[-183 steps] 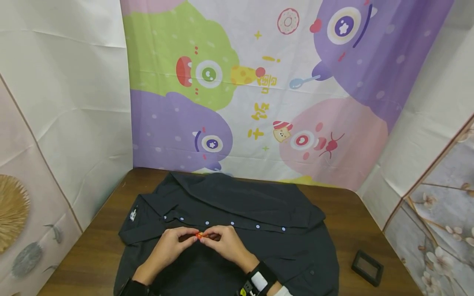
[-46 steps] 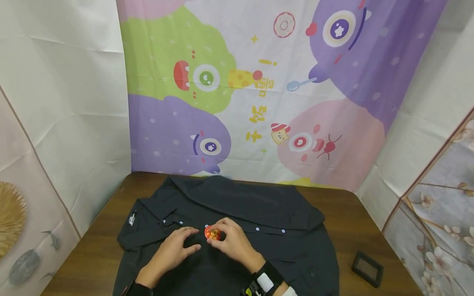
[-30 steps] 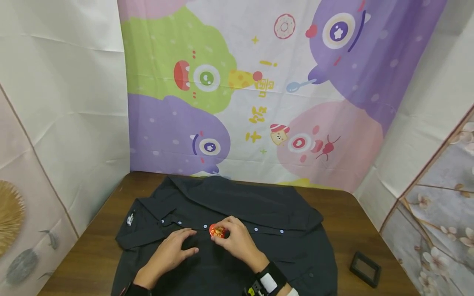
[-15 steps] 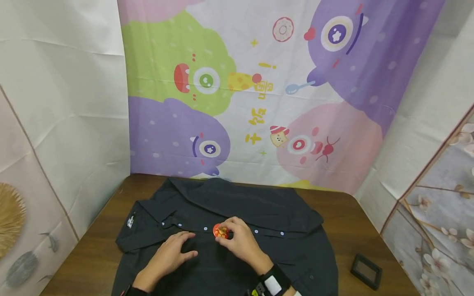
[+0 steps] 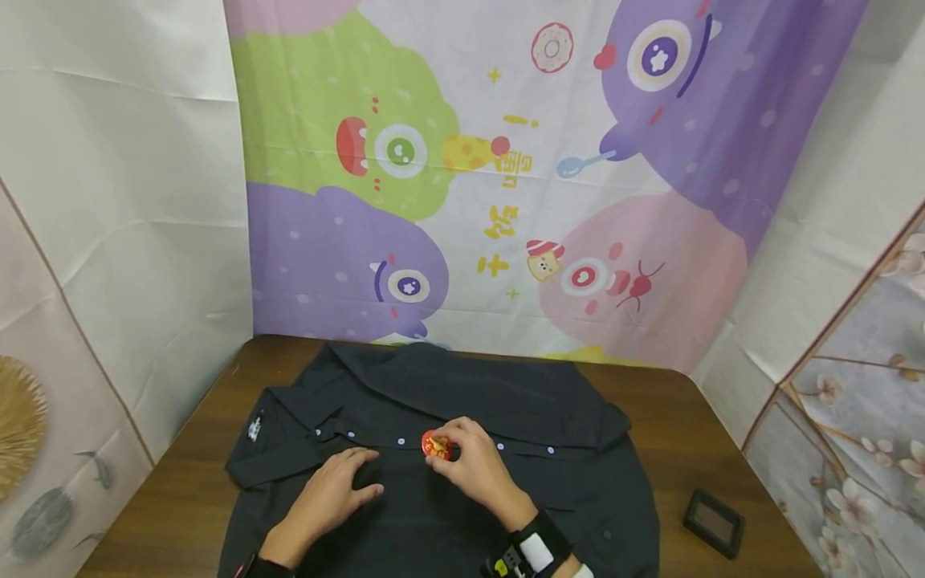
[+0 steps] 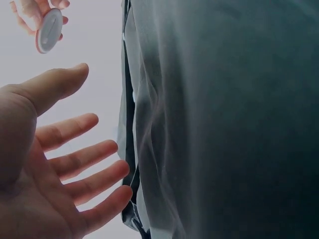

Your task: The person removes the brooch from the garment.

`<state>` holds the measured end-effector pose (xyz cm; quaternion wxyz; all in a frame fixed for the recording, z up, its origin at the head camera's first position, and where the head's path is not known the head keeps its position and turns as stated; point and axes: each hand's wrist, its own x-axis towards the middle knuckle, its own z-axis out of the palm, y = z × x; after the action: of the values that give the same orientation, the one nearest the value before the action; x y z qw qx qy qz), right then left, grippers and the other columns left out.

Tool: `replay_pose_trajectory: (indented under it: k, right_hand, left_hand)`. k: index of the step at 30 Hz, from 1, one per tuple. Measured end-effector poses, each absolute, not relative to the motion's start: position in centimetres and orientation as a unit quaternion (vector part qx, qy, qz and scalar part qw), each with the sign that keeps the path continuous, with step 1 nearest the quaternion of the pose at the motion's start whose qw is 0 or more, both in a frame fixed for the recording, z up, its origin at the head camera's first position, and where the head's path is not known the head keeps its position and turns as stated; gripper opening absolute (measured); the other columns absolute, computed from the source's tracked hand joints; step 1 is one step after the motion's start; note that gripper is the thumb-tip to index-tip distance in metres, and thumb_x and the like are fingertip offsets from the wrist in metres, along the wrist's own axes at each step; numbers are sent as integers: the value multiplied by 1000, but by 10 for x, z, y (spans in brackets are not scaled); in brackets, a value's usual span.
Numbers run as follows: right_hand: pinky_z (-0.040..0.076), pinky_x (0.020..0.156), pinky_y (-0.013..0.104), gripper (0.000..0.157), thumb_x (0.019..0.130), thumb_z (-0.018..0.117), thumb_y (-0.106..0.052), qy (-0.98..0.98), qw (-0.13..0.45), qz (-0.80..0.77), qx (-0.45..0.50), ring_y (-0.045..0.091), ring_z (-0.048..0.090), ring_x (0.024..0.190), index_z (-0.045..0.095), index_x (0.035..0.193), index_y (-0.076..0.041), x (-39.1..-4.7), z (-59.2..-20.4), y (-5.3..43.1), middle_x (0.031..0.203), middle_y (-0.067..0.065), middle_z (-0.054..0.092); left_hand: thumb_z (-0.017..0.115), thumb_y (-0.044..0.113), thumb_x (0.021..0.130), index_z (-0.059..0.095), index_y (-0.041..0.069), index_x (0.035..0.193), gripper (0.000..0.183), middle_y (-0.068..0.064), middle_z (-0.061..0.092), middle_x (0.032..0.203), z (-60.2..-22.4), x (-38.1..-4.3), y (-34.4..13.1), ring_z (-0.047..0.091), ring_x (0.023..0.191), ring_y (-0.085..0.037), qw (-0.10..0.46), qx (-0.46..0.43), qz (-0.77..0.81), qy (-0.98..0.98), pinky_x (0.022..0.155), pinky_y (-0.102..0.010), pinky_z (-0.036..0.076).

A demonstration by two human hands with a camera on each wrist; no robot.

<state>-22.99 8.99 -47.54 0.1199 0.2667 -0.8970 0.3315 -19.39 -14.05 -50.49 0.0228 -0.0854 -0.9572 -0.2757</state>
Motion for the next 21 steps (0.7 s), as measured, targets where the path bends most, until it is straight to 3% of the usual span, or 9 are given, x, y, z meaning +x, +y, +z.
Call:
replay_pose_trajectory:
  k: [12, 21]
  right_hand:
    - [54, 70, 29, 29, 76, 75, -29, -889, 101, 359, 266, 11, 56, 82, 69, 99, -14, -223, -478, 98, 95, -1, 60]
    - [53, 67, 27, 29, 75, 76, -30, -890, 118, 355, 260, 11, 56, 80, 69, 99, -14, -229, -472, 106, 94, -1, 60]
  left_hand:
    - [76, 32, 73, 61, 9, 114, 49, -12, 60, 119, -510, -186, -146, 52, 111, -35, -1, -80, -292, -953, 92, -56, 43]
    - [76, 31, 73, 62, 10, 113, 47, -13, 61, 118, -506, -187, -146, 54, 109, -35, -11, -80, -285, -955, 90, -56, 44]
